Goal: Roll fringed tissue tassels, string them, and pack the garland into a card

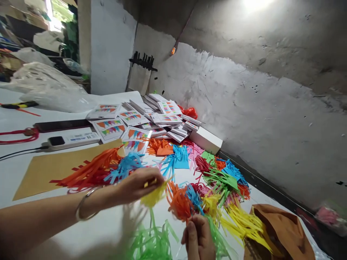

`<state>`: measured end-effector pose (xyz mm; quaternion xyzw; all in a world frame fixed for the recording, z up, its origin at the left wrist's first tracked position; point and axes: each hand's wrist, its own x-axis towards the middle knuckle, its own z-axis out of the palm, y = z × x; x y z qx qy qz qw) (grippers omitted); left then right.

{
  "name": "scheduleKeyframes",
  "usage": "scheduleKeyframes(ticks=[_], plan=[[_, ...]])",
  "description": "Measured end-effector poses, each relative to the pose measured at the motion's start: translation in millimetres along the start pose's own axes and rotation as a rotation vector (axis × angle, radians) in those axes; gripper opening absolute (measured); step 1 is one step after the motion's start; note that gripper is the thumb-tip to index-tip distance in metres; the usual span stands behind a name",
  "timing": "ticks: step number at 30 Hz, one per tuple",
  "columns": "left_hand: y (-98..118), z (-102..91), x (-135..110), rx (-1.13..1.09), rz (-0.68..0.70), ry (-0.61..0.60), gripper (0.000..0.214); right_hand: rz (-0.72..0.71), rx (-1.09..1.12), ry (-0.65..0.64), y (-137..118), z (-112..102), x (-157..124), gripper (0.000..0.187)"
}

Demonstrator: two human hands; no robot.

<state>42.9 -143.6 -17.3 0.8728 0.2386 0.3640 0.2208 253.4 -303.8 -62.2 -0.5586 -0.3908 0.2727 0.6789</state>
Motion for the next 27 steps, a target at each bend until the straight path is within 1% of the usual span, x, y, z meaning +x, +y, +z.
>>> scheduleKeyframes(ticks=[1, 2, 4, 5, 7, 10, 12, 14, 17, 19, 21, 22, 24, 27], plan=[[14, 5.6, -8, -0.078, 0.111, -0.005, 0.011, -0.044, -0.001, -0.035, 0, 4, -2, 0.037], [25, 11.7, -16, -0.135, 0.188, -0.005, 0.012, -0.095, -0.004, -0.070, -1, 8, -4, 0.034], [40, 23.0, -30, -0.206, 0.273, -0.015, 0.013, -0.176, -0.007, -0.149, -5, 13, -9, 0.030], [43, 27.4, -35, -0.215, 0.275, -0.030, 0.013, -0.191, -0.004, -0.194, -7, 14, -10, 0.029], [44, 33.2, -40, -0.230, 0.257, -0.073, 0.013, -0.172, -0.009, -0.267, -11, 16, -13, 0.026], [38, 37.6, -42, -0.335, 0.202, -0.143, 0.013, -0.130, -0.022, -0.293, -14, 18, -16, 0.022], [35, 40.7, -41, -0.478, 0.117, -0.188, 0.021, -0.113, -0.011, -0.274, -15, 21, -17, 0.022], [34, 45.6, -40, -0.640, -0.018, -0.234, 0.031, -0.115, -0.010, -0.252, -14, 26, -20, 0.024], [35, 54.4, -41, -0.915, -0.236, -0.298, 0.036, -0.148, -0.051, -0.201, -12, 32, -22, 0.027], [35, 58.6, -41, -1.122, -0.387, -0.294, 0.036, -0.129, -0.057, -0.141, -12, 32, -22, 0.029], [34, 60.4, -41, -1.294, -0.532, -0.270, 0.034, -0.047, -0.047, -0.098, -14, 29, -20, 0.031], [34, 60.7, -40, -1.363, -0.594, -0.263, 0.033, 0.005, -0.054, -0.101, -15, 26, -19, 0.033], [32, 60.9, -40, -1.463, -0.679, -0.261, 0.030, 0.083, -0.112, -0.160, -17, 22, -17, 0.037], [31, 62.2, -39, -1.526, -0.724, -0.253, 0.030, 0.087, -0.239, -0.260, -18, 19, -17, 0.041]])
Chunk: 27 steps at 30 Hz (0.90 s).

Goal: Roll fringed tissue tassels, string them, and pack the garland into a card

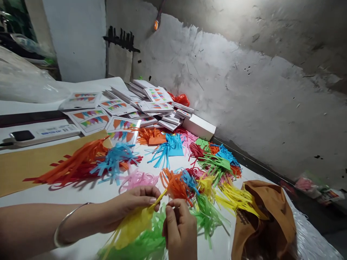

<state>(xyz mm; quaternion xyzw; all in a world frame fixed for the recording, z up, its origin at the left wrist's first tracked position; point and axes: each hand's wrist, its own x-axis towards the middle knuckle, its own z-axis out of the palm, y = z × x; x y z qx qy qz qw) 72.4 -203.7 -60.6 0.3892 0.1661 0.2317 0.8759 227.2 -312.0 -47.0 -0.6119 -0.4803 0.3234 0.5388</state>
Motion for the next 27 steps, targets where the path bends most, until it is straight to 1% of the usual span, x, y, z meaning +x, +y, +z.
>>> scheduleKeyframes(ticks=[2, 8, 11, 15, 18, 21, 24, 26, 27], plan=[[-1, 0.0, 1, -0.005, 0.014, 0.007, 0.031, -0.008, -0.047, -0.017, 0, 1, -1, 0.043], [-1, 5.1, 1, 0.006, 0.018, -0.015, 0.032, 0.005, -0.046, -0.050, 0, 7, -3, 0.042], [-1, 5.4, 0, 0.009, 0.010, 0.000, 0.035, 0.004, -0.062, -0.029, 0, 9, -3, 0.042], [-5, -0.4, 3, 0.058, 0.053, -0.011, 0.034, 0.007, -0.094, -0.006, -1, 8, -3, 0.042], [-8, -5.9, 5, 0.196, 0.132, -0.015, 0.035, 0.024, -0.086, -0.034, -1, 6, -3, 0.041], [-9, -9.2, 5, 0.453, 0.250, -0.016, 0.036, 0.085, -0.036, -0.095, 2, 5, -1, 0.038], [-10, -10.7, 3, 0.673, 0.348, -0.018, 0.032, 0.153, -0.035, -0.104, 5, 3, 2, 0.036], [-10, -11.9, 2, 0.766, 0.386, -0.018, 0.028, 0.211, 0.028, -0.129, 6, 2, 4, 0.039], [-10, -12.7, 2, 0.810, 0.408, -0.014, 0.025, 0.243, 0.092, -0.165, 6, 2, 4, 0.043]])
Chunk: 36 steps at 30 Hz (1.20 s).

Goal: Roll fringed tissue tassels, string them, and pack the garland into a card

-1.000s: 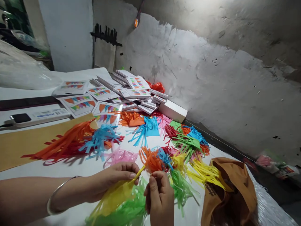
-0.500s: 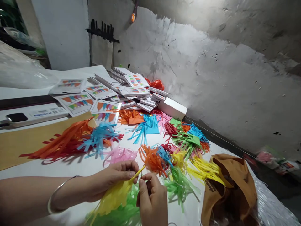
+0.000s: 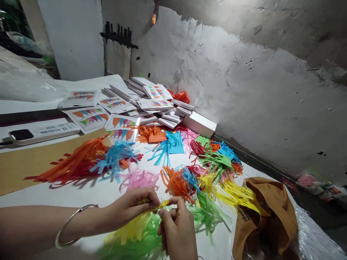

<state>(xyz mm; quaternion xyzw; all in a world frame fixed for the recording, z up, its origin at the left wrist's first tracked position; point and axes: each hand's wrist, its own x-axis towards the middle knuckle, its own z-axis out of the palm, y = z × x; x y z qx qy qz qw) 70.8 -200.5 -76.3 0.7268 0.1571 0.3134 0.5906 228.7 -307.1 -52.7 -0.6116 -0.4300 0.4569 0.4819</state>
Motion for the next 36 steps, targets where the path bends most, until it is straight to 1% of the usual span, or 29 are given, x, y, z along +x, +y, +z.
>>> scheduleKeyframes(ticks=[2, 4, 6, 10, 13, 15, 18, 20, 23, 24, 26, 29, 31, 33, 36], plan=[[-1, -1.6, 0, 0.119, 0.070, 0.002, 0.021, 0.044, 0.135, -0.103, 0, 0, 1, 0.052], [-1, -3.0, -1, 0.252, 0.167, 0.001, 0.018, 0.038, 0.204, -0.147, 0, 0, 2, 0.056], [-1, -3.7, -1, 0.333, 0.250, 0.000, 0.018, 0.013, 0.214, -0.137, 0, 1, 3, 0.055], [-1, -3.6, -2, 0.375, 0.398, 0.024, 0.015, 0.012, 0.215, -0.134, 3, 2, 4, 0.057], [-2, -3.6, -1, 0.396, 0.508, 0.013, 0.018, -0.025, 0.148, -0.073, 9, 2, 7, 0.056], [-1, -3.7, -1, 0.414, 0.538, 0.004, 0.019, -0.037, 0.094, -0.079, 14, 1, 9, 0.053], [-1, -3.2, -2, 0.476, 0.539, -0.008, 0.020, -0.048, 0.031, -0.118, 18, -3, 12, 0.047], [-2, -1.9, -3, 0.506, 0.530, -0.012, 0.020, -0.096, -0.037, -0.096, 19, -6, 13, 0.041], [-6, 1.0, -4, 0.512, 0.511, -0.010, 0.020, -0.268, -0.199, 0.043, 19, -8, 15, 0.032], [-7, 2.1, -4, 0.510, 0.500, -0.009, 0.019, -0.322, -0.215, 0.100, 20, -7, 16, 0.030], [-11, 3.7, -4, 0.504, 0.468, -0.011, 0.018, -0.381, -0.137, 0.202, 24, -4, 17, 0.027], [-14, 4.5, -4, 0.489, 0.433, -0.010, 0.017, -0.373, 0.029, 0.267, 29, 4, 16, 0.027], [-16, 4.0, -4, 0.468, 0.423, -0.004, 0.017, -0.362, 0.032, 0.270, 31, 5, 16, 0.029], [-16, 3.5, -5, 0.422, 0.379, -0.007, 0.015, -0.334, 0.023, 0.236, 31, 3, 16, 0.030], [-15, 3.3, -5, 0.254, 0.235, -0.035, 0.012, -0.291, 0.021, 0.164, 30, -5, 20, 0.032]])
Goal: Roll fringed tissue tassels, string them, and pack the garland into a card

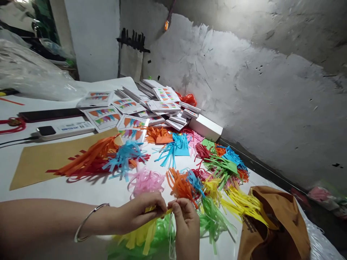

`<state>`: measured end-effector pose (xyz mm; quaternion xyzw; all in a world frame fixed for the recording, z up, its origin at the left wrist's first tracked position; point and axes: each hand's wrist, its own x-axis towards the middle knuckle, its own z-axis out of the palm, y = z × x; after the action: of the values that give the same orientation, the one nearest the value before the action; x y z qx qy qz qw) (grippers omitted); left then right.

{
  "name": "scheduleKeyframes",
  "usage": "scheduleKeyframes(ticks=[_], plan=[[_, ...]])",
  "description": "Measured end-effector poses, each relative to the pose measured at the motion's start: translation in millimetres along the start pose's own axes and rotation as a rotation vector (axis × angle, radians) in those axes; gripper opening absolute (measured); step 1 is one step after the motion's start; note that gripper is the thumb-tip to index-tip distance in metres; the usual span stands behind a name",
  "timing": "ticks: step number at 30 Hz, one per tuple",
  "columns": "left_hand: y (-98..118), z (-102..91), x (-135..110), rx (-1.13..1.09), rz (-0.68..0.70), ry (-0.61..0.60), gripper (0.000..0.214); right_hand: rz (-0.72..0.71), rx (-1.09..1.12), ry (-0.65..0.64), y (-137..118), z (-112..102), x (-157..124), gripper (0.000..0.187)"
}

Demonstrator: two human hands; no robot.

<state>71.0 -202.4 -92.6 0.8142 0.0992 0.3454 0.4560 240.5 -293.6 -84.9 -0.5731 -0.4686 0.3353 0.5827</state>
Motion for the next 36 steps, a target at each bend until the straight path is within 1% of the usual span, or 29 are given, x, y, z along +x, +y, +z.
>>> scheduleKeyframes(ticks=[2, 4, 8, 11, 13, 16, 19, 23, 28, 33, 36], plan=[[1, -0.1, 1, -0.156, -0.092, -0.015, 0.013, 0.005, -0.019, -0.016, 0, -3, 3, 0.034], [2, -0.2, 4, -0.301, -0.151, -0.011, 0.016, 0.010, -0.013, -0.034, 0, -3, 4, 0.036], [0, 1.2, 6, -0.483, -0.171, 0.028, 0.023, 0.068, 0.079, -0.054, -2, 0, 2, 0.036], [-6, 2.8, 6, -0.546, -0.176, 0.038, 0.026, 0.081, 0.075, -0.051, -4, 2, 1, 0.032], [-9, 2.9, 6, -0.546, -0.206, 0.080, 0.028, 0.088, 0.059, -0.050, -6, 3, 0, 0.032], [-11, 1.1, 7, -0.574, -0.255, 0.136, 0.032, 0.149, 0.044, -0.030, -7, 4, 0, 0.035], [-11, -0.4, 9, -0.610, -0.278, 0.151, 0.033, 0.210, 0.005, -0.014, -9, 5, -1, 0.035], [-11, 0.1, 9, -0.562, -0.248, 0.128, 0.034, 0.241, -0.032, -0.032, -15, 7, -3, 0.034], [-7, -1.6, 7, -0.389, -0.204, 0.109, 0.027, 0.295, 0.018, -0.063, -19, 8, -4, 0.034], [-4, -5.2, 7, -0.309, -0.169, 0.093, 0.022, 0.322, 0.032, -0.103, -17, 4, -4, 0.033], [-6, -6.3, 7, -0.188, -0.078, 0.072, 0.022, 0.310, 0.064, -0.141, -17, 2, -5, 0.032]])
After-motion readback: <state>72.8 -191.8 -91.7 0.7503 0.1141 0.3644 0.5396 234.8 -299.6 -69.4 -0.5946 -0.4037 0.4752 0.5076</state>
